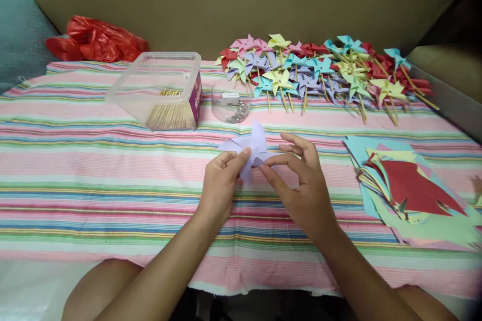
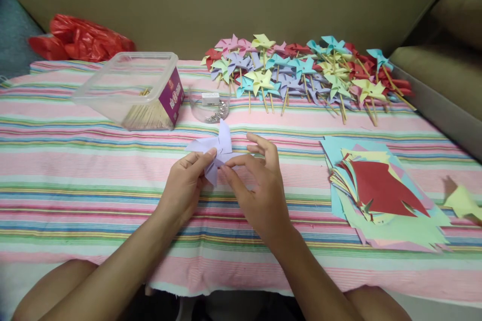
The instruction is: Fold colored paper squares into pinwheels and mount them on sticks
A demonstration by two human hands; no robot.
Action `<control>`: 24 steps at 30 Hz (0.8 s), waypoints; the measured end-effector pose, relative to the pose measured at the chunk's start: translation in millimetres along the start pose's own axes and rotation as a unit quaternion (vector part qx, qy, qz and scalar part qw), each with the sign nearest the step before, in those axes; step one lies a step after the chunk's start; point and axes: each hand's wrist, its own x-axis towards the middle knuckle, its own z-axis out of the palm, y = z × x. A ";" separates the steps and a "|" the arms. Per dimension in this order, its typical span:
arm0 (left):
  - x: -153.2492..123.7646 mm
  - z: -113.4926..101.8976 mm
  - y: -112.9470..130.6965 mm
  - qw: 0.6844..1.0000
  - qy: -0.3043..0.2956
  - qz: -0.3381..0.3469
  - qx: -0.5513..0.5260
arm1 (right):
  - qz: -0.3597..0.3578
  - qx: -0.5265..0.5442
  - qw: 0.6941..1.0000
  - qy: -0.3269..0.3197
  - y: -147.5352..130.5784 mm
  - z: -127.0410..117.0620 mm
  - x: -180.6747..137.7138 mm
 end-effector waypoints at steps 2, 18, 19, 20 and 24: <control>-1.1 0.5 -1.1 1.000 -0.006 0.000 0.016 | 0.040 0.029 0.999 0.006 0.7 -0.4 0.8; -4.5 1.8 -5.4 0.996 -0.037 0.013 0.074 | 0.111 0.039 0.992 0.036 5.5 4.1 2.8; -4.3 1.8 -5.5 0.996 -0.037 0.012 0.074 | 0.109 0.040 0.993 0.037 5.6 4.3 2.8; -4.2 1.9 -5.4 0.997 -0.035 0.011 0.074 | 0.106 0.041 0.993 0.038 5.7 4.4 2.7; -4.3 2.6 -3.9 0.997 -0.028 0.008 0.073 | 0.092 0.040 0.994 0.041 4.9 4.5 2.7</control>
